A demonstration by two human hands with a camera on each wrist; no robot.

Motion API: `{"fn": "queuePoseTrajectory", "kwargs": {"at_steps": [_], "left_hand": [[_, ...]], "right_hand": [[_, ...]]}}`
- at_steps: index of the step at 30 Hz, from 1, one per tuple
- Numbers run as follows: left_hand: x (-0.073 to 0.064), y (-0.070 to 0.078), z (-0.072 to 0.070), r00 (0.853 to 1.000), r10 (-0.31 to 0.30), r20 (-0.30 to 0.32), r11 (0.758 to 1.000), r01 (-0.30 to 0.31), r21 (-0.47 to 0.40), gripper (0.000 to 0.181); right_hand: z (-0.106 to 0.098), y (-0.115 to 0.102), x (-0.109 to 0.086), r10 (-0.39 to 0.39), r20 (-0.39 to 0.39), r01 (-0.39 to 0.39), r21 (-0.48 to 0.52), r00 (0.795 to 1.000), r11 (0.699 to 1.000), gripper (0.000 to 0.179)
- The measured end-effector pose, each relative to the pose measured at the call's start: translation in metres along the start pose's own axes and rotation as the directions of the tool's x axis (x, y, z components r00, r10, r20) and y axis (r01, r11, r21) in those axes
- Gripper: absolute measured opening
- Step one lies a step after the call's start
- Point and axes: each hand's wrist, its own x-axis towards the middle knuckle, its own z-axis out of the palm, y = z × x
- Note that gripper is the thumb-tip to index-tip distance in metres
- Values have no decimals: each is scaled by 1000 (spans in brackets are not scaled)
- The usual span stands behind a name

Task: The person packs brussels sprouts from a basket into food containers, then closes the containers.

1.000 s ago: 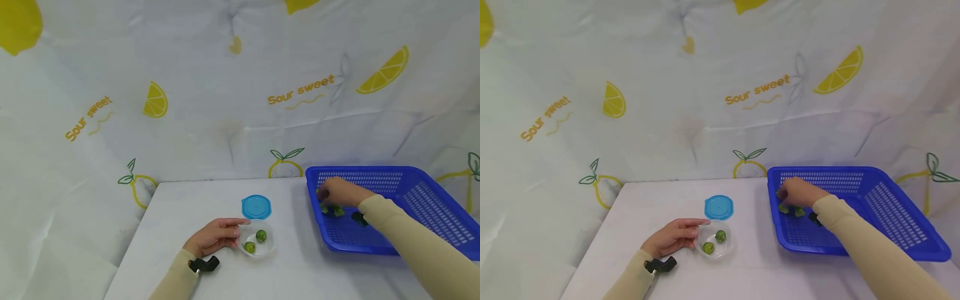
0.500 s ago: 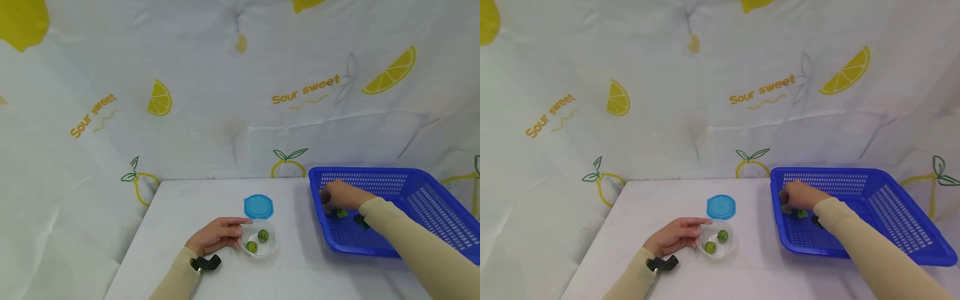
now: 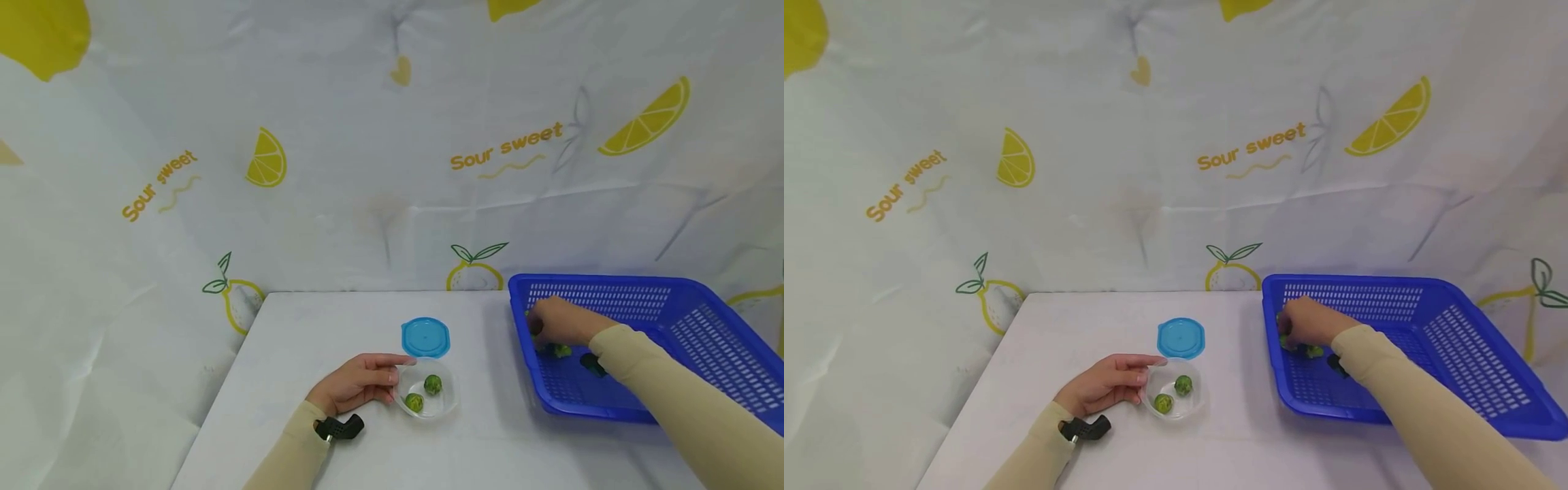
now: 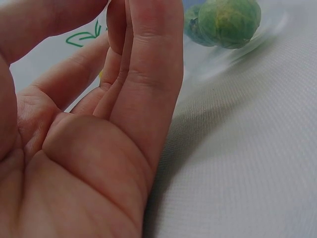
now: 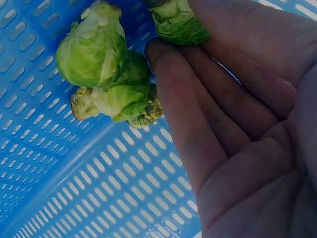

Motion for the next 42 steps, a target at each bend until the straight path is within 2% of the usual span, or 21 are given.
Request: {"fn": "queuePoseTrajectory", "kwargs": {"at_steps": [7, 11, 18, 31, 42], "left_hand": [[1, 0, 1, 1000, -11, -5, 1000, 11, 3, 49], [1, -1, 0, 1000, -19, -17, 1000, 20, 3, 50], [0, -2, -1, 1000, -18, -25, 1000, 18, 10, 51], [-1, 0, 0, 1000, 2, 3, 1000, -3, 4, 51], [-2, 2, 1, 1000, -13, -20, 1000, 14, 10, 50]], "right_hand": [[-8, 5, -12, -2, -37, 4, 29, 999, 1000, 28], [-13, 4, -20, 14, -45, -13, 36, 999, 999, 27], [-24, -5, -41, -35, -88, 37, 20, 995, 999, 26], [-35, -31, -80, -52, -194, 43, -53, 980, 998, 24], [-41, -75, -83, -112, -181, 109, -29, 977, 994, 28]]}}
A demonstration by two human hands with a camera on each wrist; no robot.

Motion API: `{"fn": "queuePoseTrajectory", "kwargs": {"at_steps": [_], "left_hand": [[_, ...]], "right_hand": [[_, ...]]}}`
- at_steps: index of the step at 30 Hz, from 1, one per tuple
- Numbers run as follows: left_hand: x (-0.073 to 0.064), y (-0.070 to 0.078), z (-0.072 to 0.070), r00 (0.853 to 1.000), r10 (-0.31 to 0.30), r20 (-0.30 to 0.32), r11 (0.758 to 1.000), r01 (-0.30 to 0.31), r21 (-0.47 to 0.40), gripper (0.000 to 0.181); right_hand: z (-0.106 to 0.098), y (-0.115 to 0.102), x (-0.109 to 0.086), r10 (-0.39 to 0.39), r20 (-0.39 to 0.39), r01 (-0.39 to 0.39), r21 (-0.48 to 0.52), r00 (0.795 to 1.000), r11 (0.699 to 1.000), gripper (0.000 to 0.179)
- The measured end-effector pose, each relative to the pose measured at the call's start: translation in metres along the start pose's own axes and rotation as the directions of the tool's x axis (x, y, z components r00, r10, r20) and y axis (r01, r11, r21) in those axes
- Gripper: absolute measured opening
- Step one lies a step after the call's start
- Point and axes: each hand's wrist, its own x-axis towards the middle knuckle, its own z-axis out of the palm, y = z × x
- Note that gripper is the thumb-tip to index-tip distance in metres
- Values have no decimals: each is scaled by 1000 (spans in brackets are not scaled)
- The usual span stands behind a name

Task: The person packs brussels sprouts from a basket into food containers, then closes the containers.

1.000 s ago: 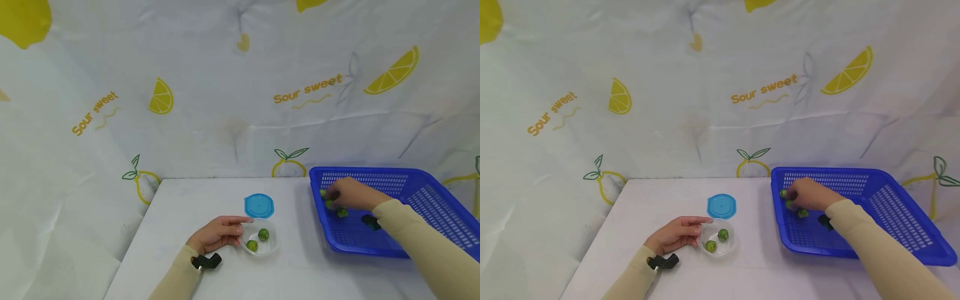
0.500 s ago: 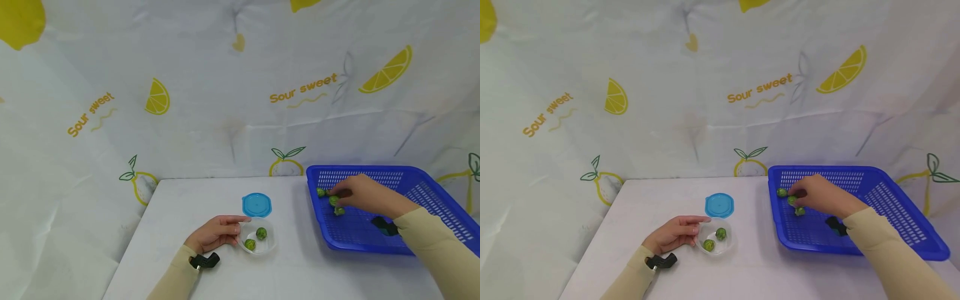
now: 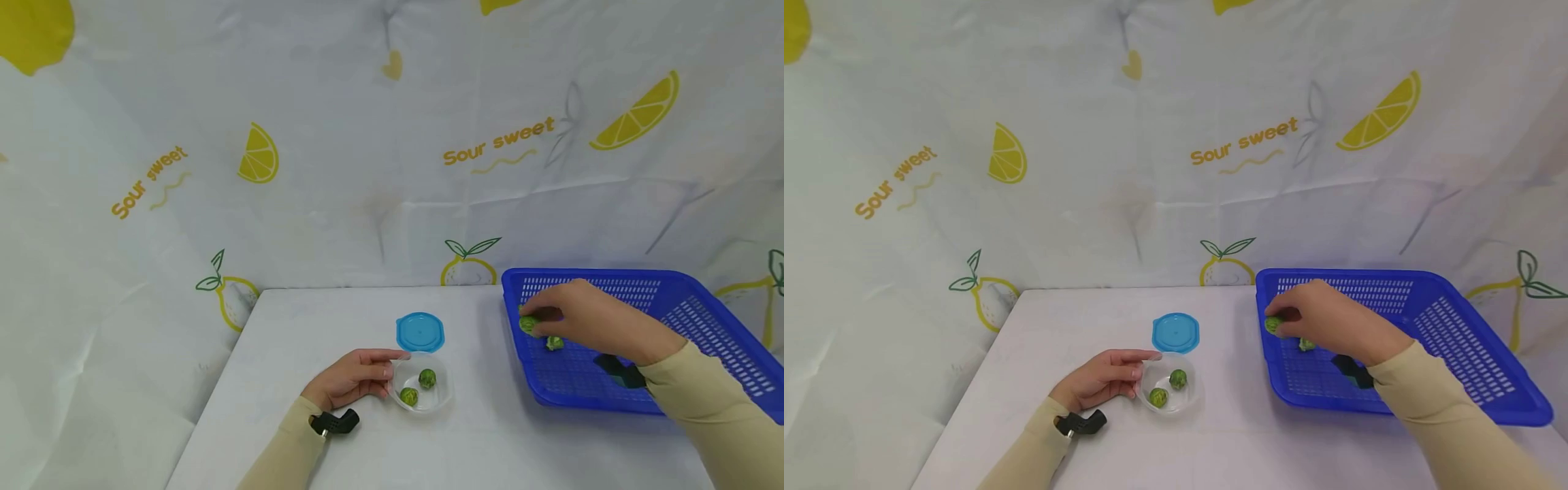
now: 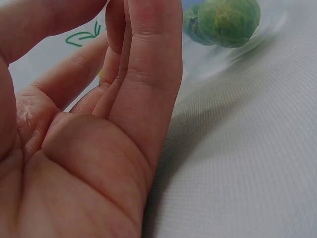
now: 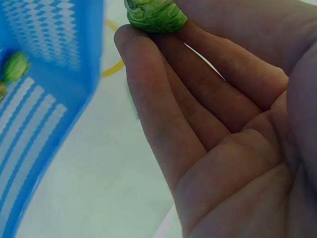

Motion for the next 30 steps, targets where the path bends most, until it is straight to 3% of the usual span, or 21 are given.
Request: {"fn": "queuePoseTrajectory", "kwargs": {"at_steps": [7, 14, 23, 30], "left_hand": [[-2, 1, -3, 1000, 4, -2, 1000, -4, 1, 51], [0, 0, -2, 1000, -10, -13, 1000, 10, 20, 49], [4, 1, -1, 1000, -22, -11, 1000, 23, 20, 54], [1, 1, -5, 1000, -12, -8, 1000, 12, 5, 56]], "right_hand": [[12, -36, 25, -22, 6, 21, 65, 1000, 998, 27], [42, -66, 50, -106, 17, 102, 152, 994, 983, 25], [90, -82, 65, -222, 31, 213, 178, 975, 961, 23], [118, -87, 68, -208, 60, 189, 232, 976, 954, 23]]}}
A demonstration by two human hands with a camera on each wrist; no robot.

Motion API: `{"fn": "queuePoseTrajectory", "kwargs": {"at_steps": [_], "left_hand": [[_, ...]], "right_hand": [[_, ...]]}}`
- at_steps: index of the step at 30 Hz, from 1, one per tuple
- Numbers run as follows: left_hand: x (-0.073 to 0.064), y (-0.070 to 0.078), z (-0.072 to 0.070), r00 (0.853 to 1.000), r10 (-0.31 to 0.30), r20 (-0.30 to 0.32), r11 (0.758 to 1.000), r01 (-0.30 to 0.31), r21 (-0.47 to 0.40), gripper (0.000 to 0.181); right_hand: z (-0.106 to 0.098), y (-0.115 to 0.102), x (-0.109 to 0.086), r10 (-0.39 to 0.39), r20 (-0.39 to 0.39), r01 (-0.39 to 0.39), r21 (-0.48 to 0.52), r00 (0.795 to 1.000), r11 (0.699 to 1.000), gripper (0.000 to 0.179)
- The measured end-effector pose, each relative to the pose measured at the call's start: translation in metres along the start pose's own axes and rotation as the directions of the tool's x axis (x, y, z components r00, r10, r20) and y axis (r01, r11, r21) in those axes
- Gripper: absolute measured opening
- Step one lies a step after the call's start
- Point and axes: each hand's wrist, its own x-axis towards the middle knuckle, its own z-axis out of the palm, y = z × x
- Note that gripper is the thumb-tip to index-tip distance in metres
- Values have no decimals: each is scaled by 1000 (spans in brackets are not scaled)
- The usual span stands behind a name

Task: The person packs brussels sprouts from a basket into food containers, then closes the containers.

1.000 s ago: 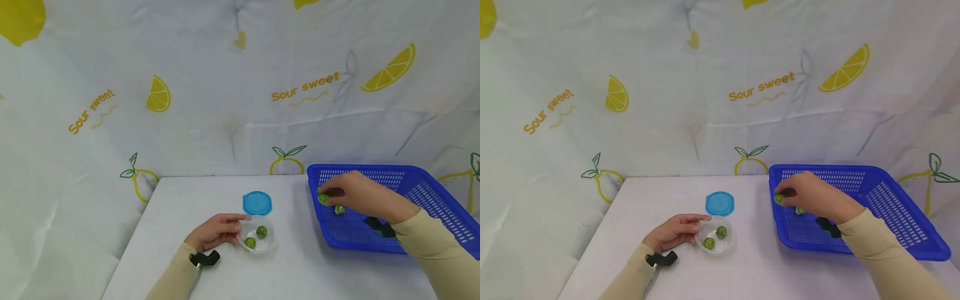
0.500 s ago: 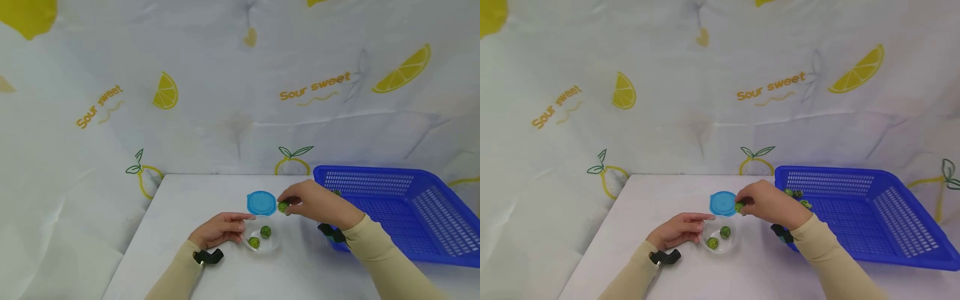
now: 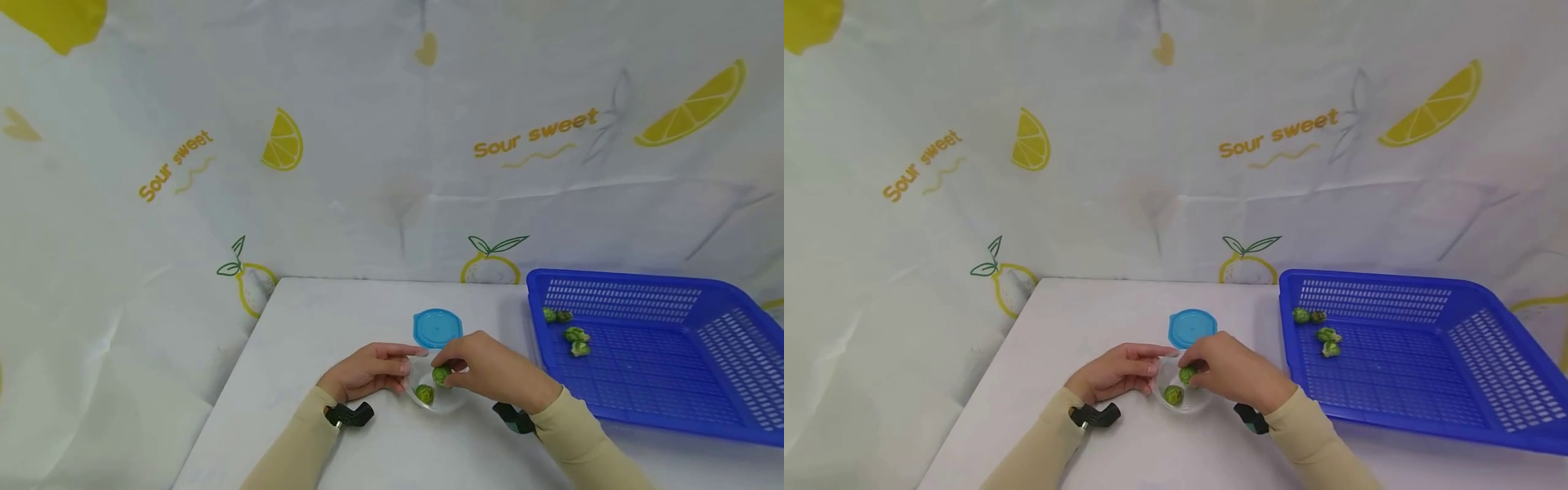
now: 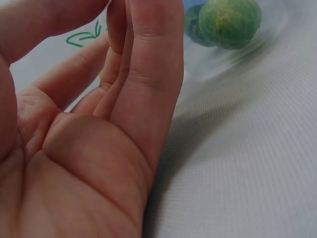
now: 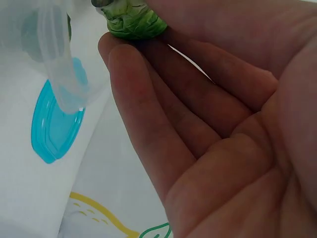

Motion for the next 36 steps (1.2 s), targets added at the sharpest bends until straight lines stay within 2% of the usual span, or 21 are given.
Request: {"fn": "queuePoseTrajectory", "kwargs": {"at_steps": [12, 19, 30, 36], "left_hand": [[0, -4, 5, 1000, -16, -1, 1000, 16, -20, 52], [-1, -4, 4, 1000, 1, 5, 1000, -1, -14, 51], [-2, 0, 1, 1000, 9, 15, 1000, -9, -9, 52], [0, 2, 1, 1000, -8, 4, 1000, 8, -14, 51]], "right_hand": [[19, 2, -4, 24, 24, -24, 24, 999, 999, 23], [22, -1, -2, -14, 26, 14, -23, 1000, 1000, 21], [25, -4, 2, 12, 39, -10, -38, 999, 999, 19], [22, -5, 2, 28, 38, -27, -31, 999, 999, 19]]}}
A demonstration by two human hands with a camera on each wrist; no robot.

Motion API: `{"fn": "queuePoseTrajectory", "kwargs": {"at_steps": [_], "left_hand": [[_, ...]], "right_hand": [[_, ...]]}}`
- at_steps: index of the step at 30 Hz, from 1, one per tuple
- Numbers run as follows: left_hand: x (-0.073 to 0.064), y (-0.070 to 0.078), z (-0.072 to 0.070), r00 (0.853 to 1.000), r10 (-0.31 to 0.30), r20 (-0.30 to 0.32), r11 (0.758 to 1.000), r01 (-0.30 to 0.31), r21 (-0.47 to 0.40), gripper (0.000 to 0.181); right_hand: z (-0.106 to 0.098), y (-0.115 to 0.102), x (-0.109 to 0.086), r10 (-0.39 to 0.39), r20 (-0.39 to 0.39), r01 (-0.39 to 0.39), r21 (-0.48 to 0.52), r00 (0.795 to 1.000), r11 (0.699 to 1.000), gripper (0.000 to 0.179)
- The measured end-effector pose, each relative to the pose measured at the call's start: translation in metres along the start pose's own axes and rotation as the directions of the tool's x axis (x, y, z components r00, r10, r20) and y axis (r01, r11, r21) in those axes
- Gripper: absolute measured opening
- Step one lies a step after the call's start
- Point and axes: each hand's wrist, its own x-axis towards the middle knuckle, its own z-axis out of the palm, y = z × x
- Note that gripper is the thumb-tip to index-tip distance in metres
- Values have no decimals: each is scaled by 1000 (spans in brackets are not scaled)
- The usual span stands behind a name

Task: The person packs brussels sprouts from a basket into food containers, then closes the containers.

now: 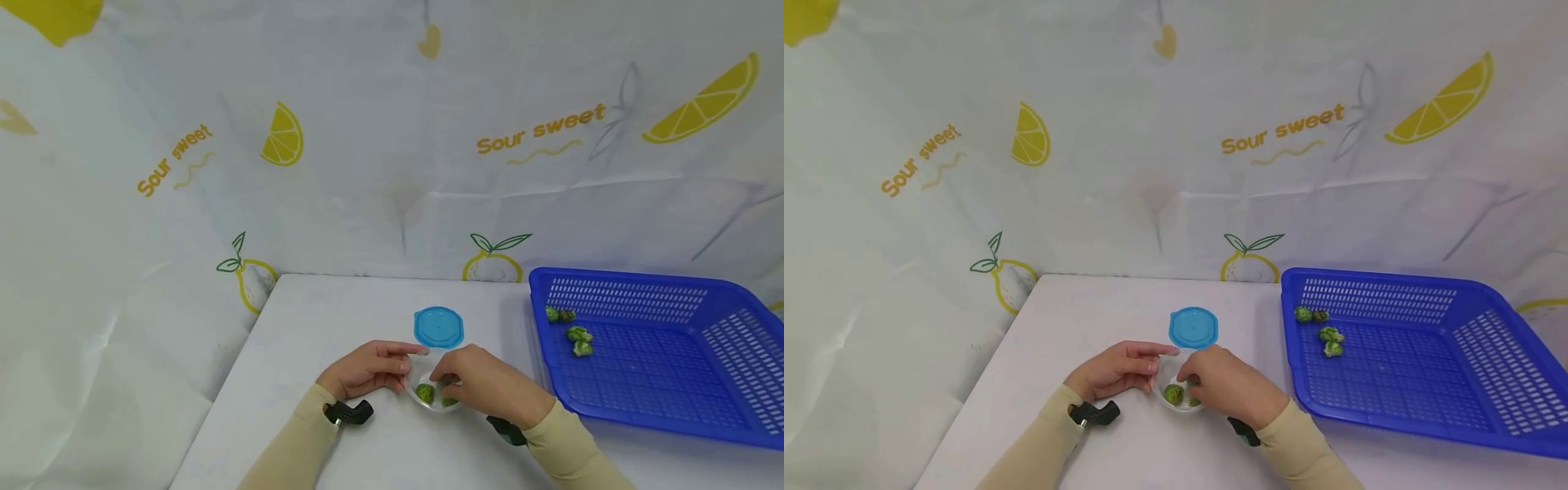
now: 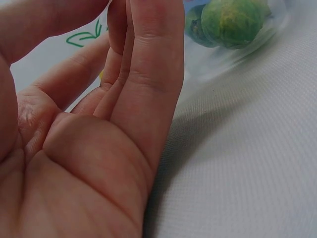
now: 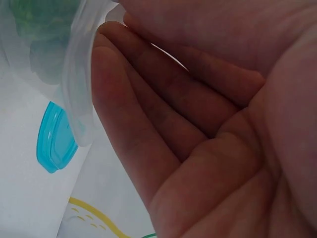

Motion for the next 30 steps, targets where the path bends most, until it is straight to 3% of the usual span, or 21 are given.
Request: {"fn": "queuePoseTrajectory", "kwargs": {"at_steps": [6, 11, 18, 23, 30], "left_hand": [[8, 3, 3, 1000, -2, 19, 1000, 2, 15, 53], [6, -1, 2, 1000, -17, -2, 999, 17, 29, 51], [0, -2, 1, 1000, -2, -17, 999, 3, 44, 50], [0, -5, 0, 1000, 6, -6, 998, -6, 56, 50], [2, -7, 0, 1000, 23, -1, 998, -23, 52, 47]], "right_hand": [[-9, 2, -12, -12, -50, 11, -20, 999, 1000, 17], [-21, 0, -23, -27, -74, 24, -31, 997, 999, 19], [-62, 3, -50, 42, -97, -55, -141, 994, 988, 21], [-100, 27, -77, 135, -118, -149, -123, 984, 981, 22], [-132, 90, -107, 240, -100, -250, -99, 966, 963, 19]]}}
